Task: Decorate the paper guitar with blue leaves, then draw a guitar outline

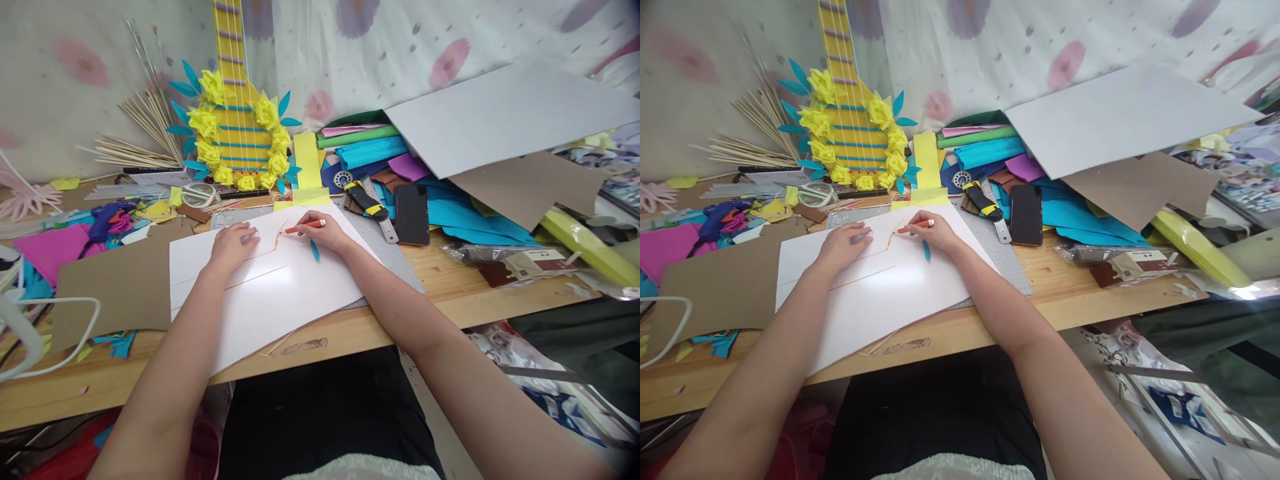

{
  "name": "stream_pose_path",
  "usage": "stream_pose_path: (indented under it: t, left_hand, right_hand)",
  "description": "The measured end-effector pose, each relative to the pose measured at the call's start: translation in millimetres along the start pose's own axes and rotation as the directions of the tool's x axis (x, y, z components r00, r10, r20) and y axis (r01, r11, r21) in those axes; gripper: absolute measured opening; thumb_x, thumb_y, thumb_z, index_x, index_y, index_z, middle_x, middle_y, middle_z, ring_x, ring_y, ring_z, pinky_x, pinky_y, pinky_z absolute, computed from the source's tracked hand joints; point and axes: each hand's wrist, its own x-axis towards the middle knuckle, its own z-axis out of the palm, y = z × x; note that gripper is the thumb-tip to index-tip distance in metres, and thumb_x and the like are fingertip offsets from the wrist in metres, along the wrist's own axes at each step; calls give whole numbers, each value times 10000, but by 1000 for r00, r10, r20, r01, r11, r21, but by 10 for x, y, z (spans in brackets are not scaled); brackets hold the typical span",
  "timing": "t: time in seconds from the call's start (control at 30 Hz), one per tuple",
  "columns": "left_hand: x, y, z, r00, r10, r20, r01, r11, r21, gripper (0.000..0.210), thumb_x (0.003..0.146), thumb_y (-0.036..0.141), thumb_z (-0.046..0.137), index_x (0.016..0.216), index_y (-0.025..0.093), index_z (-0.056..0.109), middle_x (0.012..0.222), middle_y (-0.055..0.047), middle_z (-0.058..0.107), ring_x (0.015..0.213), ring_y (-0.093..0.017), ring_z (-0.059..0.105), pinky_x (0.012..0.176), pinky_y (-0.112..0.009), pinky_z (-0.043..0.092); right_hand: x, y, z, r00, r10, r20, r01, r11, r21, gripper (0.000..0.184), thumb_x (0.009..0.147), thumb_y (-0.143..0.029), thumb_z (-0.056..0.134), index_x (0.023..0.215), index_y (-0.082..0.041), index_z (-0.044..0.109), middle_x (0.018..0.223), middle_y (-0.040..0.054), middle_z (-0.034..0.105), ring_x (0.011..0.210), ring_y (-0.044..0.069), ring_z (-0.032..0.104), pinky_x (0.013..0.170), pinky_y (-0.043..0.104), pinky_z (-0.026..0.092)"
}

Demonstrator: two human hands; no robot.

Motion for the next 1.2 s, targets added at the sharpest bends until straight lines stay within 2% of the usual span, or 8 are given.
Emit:
stream_pose_path:
  t: [0.17, 0.27, 0.43, 0.67, 0.93, 1.0, 1.1, 1.2]
  left_hand:
    - [-3, 9, -2, 1000, -1, 0, 1, 1000, -4, 360, 815, 357, 512, 1101, 220, 683, 1299, -36, 576, 1235, -205, 491, 1092, -344, 320]
    - [1, 8, -2, 1000, -5, 3, 5, 1000, 0, 359, 817, 355, 509, 1104, 224, 681, 1300, -30, 575, 1237, -207, 489, 1098, -352, 314]
    - [4, 4, -5, 1000, -8, 8, 8, 1000, 1, 350, 812, 359, 516, 1099, 246, 684, 1299, -16, 576, 1245, -205, 482, 1100, -338, 311]
    - [5, -17, 16, 1000, 16, -13, -16, 1000, -7, 347, 810, 358, 518, 1093, 247, 687, 1285, -22, 587, 1229, -210, 498, 1088, -359, 331]
    - [4, -8, 14, 1000, 4, -11, -4, 1000, -1, 347, 811, 365, 521, 1090, 242, 688, 1290, -24, 583, 1227, -213, 501, 1087, -354, 332]
    - [4, -7, 11, 1000, 3, -6, -3, 1000, -1, 346, 812, 358, 520, 1090, 239, 688, 1294, -26, 580, 1231, -214, 497, 1089, -360, 329]
    - [8, -14, 13, 1000, 2, -2, -2, 1000, 1, 342, 811, 351, 517, 1089, 247, 686, 1297, -19, 578, 1243, -208, 486, 1092, -360, 324]
    - [11, -22, 21, 1000, 0, -6, 0, 1000, 4, 347, 810, 358, 514, 1090, 247, 686, 1294, -17, 580, 1240, -204, 488, 1090, -349, 325]
  right_hand:
    - [24, 18, 17, 1000, 19, 4, -19, 1000, -18, 241, 701, -409, 632, 756, -178, 594, 733, 9, 651, 717, 129, 586, 710, 266, 438]
    - [67, 91, -16, 981, 36, -191, -60, 990, -124, 214, 721, -403, 602, 776, -196, 587, 787, 3, 652, 756, 143, 576, 734, 286, 432]
    - [103, 192, -137, 795, 69, -603, -226, 956, -189, 192, 761, -407, 548, 771, -216, 542, 870, 17, 646, 829, 183, 570, 784, 334, 412]
    - [45, 117, -42, 958, 16, -286, -64, 985, -158, 227, 745, -433, 579, 776, -208, 580, 793, 1, 658, 781, 154, 588, 757, 293, 429]
    - [61, 112, -14, 982, 20, -188, -52, 984, -168, 217, 731, -425, 592, 778, -214, 579, 823, -5, 659, 780, 149, 579, 743, 289, 427]
    - [75, 131, -52, 954, 32, -299, -103, 969, -225, 217, 740, -433, 583, 788, -221, 576, 843, 2, 653, 810, 165, 565, 774, 314, 417]
    - [90, 167, -131, 830, 20, -558, -209, 938, -276, 222, 763, -436, 558, 811, -219, 558, 887, 44, 641, 889, 205, 538, 827, 358, 393]
    - [90, 201, -199, 760, 14, -650, -236, 937, -257, 200, 770, -414, 551, 819, -221, 534, 906, 63, 632, 921, 222, 533, 831, 362, 385]
